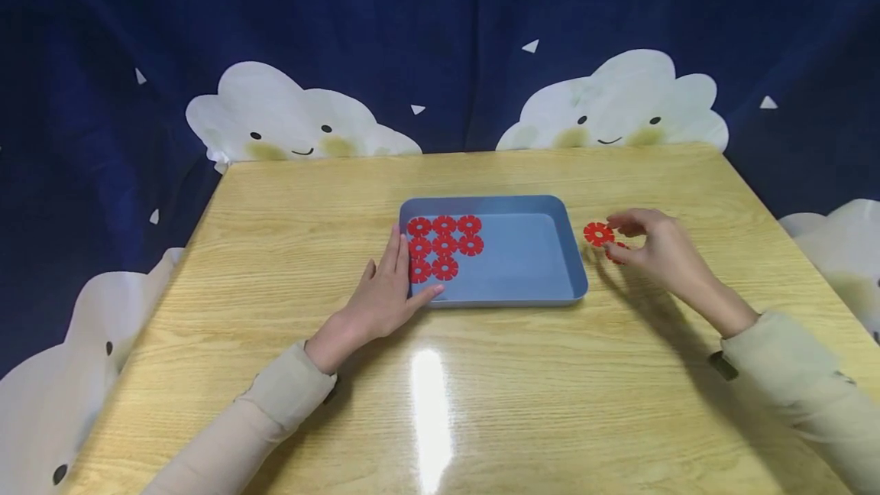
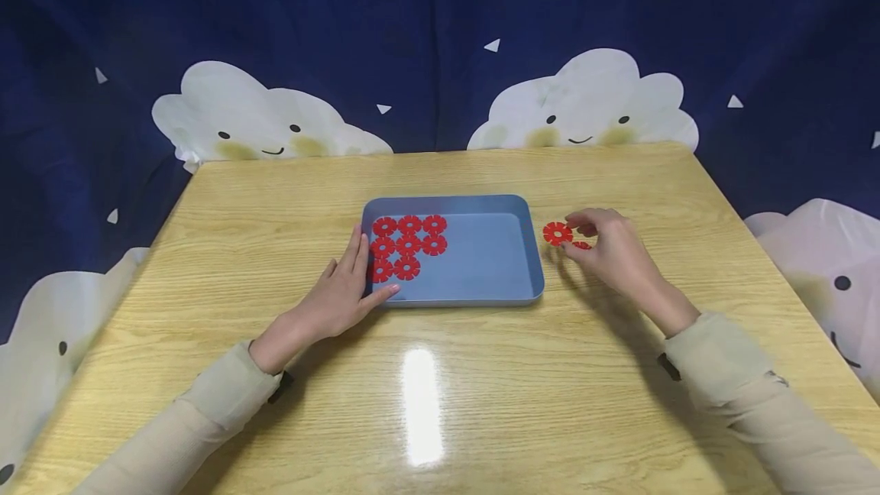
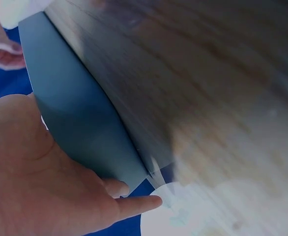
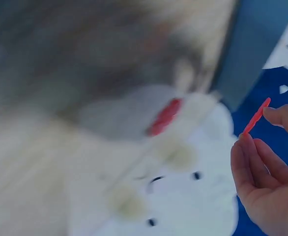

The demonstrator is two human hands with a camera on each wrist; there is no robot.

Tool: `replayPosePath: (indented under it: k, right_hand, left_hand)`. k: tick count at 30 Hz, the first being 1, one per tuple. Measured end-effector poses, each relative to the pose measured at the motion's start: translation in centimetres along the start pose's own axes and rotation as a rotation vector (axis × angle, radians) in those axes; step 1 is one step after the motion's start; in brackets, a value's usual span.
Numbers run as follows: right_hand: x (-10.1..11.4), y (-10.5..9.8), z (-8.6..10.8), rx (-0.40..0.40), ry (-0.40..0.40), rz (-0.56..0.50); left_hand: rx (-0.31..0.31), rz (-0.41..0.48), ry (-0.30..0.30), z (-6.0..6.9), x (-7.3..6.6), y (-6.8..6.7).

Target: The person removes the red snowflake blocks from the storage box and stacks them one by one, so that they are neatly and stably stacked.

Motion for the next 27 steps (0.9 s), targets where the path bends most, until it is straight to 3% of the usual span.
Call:
replayPosePath:
  k: [4, 9, 27]
  right_hand:
    - [-2.7, 0.2, 1.3, 0.038, 0.049, -0.002]
    - [-4.6, 0.7, 1.9, 0.053, 0.064, 0.034]
    - [-5.9, 1.8, 2.3, 0.087, 0.056, 0.089]
  left_hand:
    - [-0.004, 0.006, 0.000, 0.1, 0.1, 0.0]
    - [-0.007, 0.000, -0.003, 0.1, 0.2, 0.1]
    - [-0.001, 0.002, -0.004, 0.0, 0.1, 0.0]
Point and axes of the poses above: each hand's wrist, its own z-axis away from the middle knuckle, its own y-axis out of the palm, x = y × z, the point moved 10 cm from there along -z, towards the middle knuckle, and after that the axes turned 2 degrees about -y, right-handed, at the moved point
